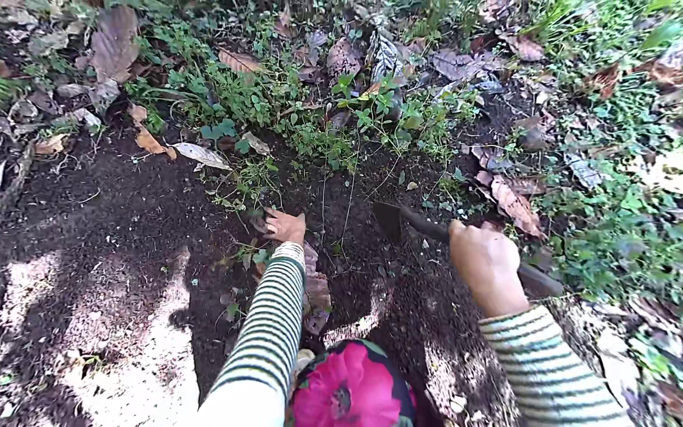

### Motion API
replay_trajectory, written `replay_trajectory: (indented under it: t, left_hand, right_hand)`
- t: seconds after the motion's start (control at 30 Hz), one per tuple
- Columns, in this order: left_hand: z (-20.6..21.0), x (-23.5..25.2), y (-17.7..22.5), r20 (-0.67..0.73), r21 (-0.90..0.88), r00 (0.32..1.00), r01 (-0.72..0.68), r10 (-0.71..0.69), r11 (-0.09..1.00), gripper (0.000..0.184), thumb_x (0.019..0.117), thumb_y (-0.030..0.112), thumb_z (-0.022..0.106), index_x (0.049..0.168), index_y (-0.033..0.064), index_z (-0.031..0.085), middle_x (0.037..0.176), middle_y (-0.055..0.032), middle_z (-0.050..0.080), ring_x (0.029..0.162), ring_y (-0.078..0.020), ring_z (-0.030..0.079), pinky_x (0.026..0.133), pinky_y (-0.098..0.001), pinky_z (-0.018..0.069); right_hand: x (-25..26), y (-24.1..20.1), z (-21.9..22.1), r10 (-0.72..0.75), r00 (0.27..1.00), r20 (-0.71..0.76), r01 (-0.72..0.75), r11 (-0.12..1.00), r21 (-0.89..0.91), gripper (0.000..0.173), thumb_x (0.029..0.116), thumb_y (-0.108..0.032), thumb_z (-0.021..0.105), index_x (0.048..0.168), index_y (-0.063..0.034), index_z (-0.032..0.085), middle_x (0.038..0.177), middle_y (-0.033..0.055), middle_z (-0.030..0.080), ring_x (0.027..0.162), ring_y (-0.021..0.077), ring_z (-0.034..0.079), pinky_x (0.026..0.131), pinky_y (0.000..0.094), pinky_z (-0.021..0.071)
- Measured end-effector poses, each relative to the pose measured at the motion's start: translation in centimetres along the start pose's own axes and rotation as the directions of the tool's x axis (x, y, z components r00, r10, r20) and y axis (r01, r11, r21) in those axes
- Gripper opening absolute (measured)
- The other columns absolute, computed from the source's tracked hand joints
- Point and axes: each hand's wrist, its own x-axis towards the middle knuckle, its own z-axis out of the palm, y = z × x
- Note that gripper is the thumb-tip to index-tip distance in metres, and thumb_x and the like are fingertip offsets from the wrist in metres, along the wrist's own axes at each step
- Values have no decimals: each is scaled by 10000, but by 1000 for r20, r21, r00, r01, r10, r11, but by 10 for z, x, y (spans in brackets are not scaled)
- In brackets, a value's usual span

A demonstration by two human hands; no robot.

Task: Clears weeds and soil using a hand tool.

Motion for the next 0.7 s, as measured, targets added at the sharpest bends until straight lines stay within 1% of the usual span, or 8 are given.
replay_trajectory:
  t: [0.03,0.1,0.17,0.23,0.3,0.43,0.57,0.7]
  left_hand:
    - [7,-5,5,-39,2,999,4,-4,1000,975,919,375,710,1617,-19,155,1591,-293,358,1487,-428,353,1183,-652,264]
    - [9,-10,14,-39,-133,999,18,-24,991,704,1020,234,551,1590,-31,234,1531,-248,476,1403,-339,510,1162,-499,399]
    - [1,-7,17,7,-409,1000,-22,28,912,549,1110,295,423,1523,-61,361,1461,-300,522,1377,-395,520,1157,-517,406]
    - [-12,-6,13,-1,-487,996,-75,85,870,574,1130,403,304,1395,-47,543,1363,-296,597,1320,-417,554,1117,-570,412]
    - [-27,-6,2,-48,-523,995,-101,89,846,572,1135,399,265,1313,4,638,1316,-247,643,1269,-386,589,1087,-574,424]
    - [-62,-16,-41,-125,-492,985,-165,119,855,504,1132,353,324,1346,-7,603,1322,-272,627,1269,-412,583,1078,-607,426]
    - [-85,-22,-92,-195,-382,965,-240,176,892,513,1127,387,311,1303,8,609,1238,-279,650,1177,-450,618,982,-663,463]
    - [-99,-28,-105,-212,-319,961,-242,180,916,462,1134,312,332,1312,-14,608,1216,-284,662,1161,-436,634,1005,-635,457]
  right_hand:
    - [-3,-3,3,16,1000,10,-16,1000,-6,296,1048,-48,446,1301,-55,599,1092,255,706,1052,462,693,788,614,550]
    - [-8,-5,10,36,999,15,-36,999,-12,304,1059,-54,411,1307,-56,588,1069,242,713,1032,447,705,779,597,554]
    - [-11,-4,15,47,999,5,-47,999,-1,307,1071,-71,386,1298,-54,594,1064,234,719,1032,436,711,786,585,554]
    - [-12,-5,16,38,999,3,-38,999,6,311,1078,-77,367,1286,-44,597,1065,233,717,1039,427,710,797,577,551]
    - [-13,-6,13,30,1000,-1,-30,999,12,304,1078,-71,365,1269,-37,598,1064,230,720,1044,421,711,801,570,549]
    - [-9,-8,7,17,1000,7,-17,1000,0,285,1061,-35,391,1264,-22,592,1066,229,714,1055,419,704,812,568,545]
    - [-5,-7,9,8,1000,-2,-8,1000,-8,251,1041,-31,447,1237,-24,603,1051,226,712,1043,421,702,791,565,548]
    - [-2,-6,8,-3,1000,0,3,1000,-16,244,1045,-36,448,1242,-4,589,1052,229,706,1047,414,700,804,557,545]
